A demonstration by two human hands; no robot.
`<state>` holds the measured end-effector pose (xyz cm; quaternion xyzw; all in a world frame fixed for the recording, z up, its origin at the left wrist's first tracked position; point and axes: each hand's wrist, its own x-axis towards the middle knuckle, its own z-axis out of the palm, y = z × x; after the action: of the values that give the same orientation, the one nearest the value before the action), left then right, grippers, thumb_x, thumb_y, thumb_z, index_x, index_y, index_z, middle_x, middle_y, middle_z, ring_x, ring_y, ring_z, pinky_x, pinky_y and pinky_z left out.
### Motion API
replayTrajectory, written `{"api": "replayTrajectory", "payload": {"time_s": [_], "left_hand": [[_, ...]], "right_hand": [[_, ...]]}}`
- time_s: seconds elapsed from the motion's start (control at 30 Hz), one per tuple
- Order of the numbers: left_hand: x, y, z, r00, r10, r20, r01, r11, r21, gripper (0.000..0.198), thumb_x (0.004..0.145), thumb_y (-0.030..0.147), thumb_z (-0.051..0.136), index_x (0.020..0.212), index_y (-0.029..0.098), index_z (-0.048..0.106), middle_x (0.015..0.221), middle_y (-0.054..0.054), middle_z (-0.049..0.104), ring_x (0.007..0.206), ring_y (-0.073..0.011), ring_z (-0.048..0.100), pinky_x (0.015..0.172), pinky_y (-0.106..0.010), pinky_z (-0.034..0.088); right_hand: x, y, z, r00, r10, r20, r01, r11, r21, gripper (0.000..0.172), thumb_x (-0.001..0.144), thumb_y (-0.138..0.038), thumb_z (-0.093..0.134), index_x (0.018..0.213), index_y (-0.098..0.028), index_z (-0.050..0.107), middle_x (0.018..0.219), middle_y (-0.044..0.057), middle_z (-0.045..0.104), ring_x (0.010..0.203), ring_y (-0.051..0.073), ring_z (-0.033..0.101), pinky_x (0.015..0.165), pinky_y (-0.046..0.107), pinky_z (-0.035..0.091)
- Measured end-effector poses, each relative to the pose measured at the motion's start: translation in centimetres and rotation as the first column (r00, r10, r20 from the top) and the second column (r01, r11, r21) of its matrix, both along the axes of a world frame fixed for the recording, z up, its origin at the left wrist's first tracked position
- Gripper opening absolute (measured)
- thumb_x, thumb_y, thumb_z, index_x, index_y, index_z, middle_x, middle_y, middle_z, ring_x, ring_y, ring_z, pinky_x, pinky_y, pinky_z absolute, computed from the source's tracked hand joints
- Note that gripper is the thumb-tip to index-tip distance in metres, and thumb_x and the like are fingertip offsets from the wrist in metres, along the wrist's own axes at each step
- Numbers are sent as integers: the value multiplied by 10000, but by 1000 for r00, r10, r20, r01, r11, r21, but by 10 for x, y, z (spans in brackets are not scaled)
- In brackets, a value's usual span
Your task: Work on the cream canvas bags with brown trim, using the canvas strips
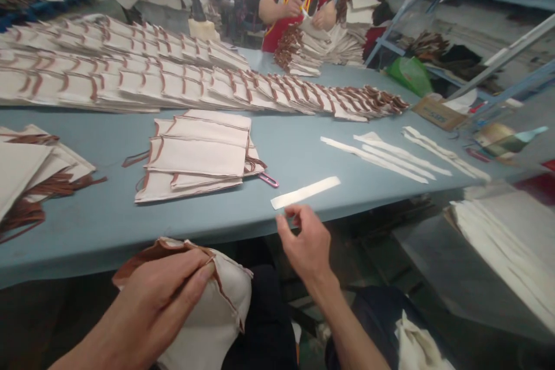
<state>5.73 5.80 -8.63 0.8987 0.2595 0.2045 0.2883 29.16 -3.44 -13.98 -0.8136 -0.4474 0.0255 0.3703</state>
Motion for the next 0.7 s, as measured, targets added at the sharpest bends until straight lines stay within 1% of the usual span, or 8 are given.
{"api": "replayTrajectory", "payload": {"time_s": [0.07, 0.17, 0.23, 0.27, 0.33, 0.47, 0.6, 0.7], "left_hand": [[8, 0, -7, 998, -52, -19, 52, 998, 30, 331, 1029, 322, 464, 783, 233, 668, 749, 9, 729, 667, -158, 680, 637, -232, 488], [23, -3, -13, 999, -44, -20, 45, 995, 85, 303, 1016, 231, 453, 775, 225, 635, 689, 25, 692, 611, -143, 663, 605, -253, 439], [32, -4, -14, 999, -38, -13, 40, 991, 125, 307, 999, 192, 451, 726, 220, 590, 637, 37, 651, 564, -131, 637, 580, -259, 407], [37, -4, -14, 999, -35, -9, 36, 990, 135, 316, 993, 180, 447, 701, 217, 563, 617, 40, 631, 545, -127, 625, 567, -259, 394], [43, -3, -16, 1000, -17, -15, 18, 993, 120, 313, 988, 176, 445, 696, 214, 550, 607, 40, 616, 537, -123, 620, 552, -252, 382], [52, 1, -25, 997, 24, -77, -23, 1000, 17, 263, 988, 207, 458, 764, 207, 597, 639, 26, 626, 589, -143, 643, 570, -245, 406], [64, 3, -36, 990, -41, -137, 47, 998, 42, 263, 1006, 215, 434, 799, 203, 595, 708, 9, 637, 644, -165, 654, 620, -273, 441], [75, 3, -41, 981, -68, -180, 86, 992, 92, 269, 1020, 210, 425, 808, 202, 591, 785, -16, 646, 690, -179, 664, 654, -292, 485]], "right_hand": [[29, 9, -10, 997, 15, 81, -10, 998, -62, 190, 901, -359, 658, 979, -186, 667, 981, 105, 734, 911, 258, 675, 778, 327, 480], [47, 24, -20, 982, 106, 158, -79, 982, -170, 161, 865, -329, 753, 943, -202, 694, 961, 93, 729, 908, 258, 662, 711, 294, 423], [48, 30, -24, 972, 143, 187, -100, 970, -223, 88, 904, -286, 727, 900, -202, 700, 930, 92, 722, 845, 237, 649, 662, 285, 376], [47, 31, -25, 969, 151, 196, -102, 965, -241, 81, 935, -261, 691, 883, -199, 701, 920, 94, 719, 818, 227, 641, 647, 285, 354], [47, 32, -26, 966, 161, 203, -104, 959, -264, 151, 983, -222, 615, 863, -193, 702, 910, 97, 719, 791, 214, 633, 634, 290, 325], [52, 29, -24, 974, 155, 168, -105, 957, -272, 228, 1004, -217, 549, 830, -208, 695, 878, 67, 725, 760, 194, 627, 632, 286, 307], [51, 28, -26, 990, 100, 95, -72, 963, -259, 248, 1004, -263, 507, 825, -220, 675, 755, 25, 695, 674, 186, 598, 619, 288, 288], [46, 29, -26, 996, 83, 32, -73, 967, -246, 252, 1006, -292, 488, 832, -221, 656, 726, 17, 679, 667, 192, 590, 622, 290, 286]]}}
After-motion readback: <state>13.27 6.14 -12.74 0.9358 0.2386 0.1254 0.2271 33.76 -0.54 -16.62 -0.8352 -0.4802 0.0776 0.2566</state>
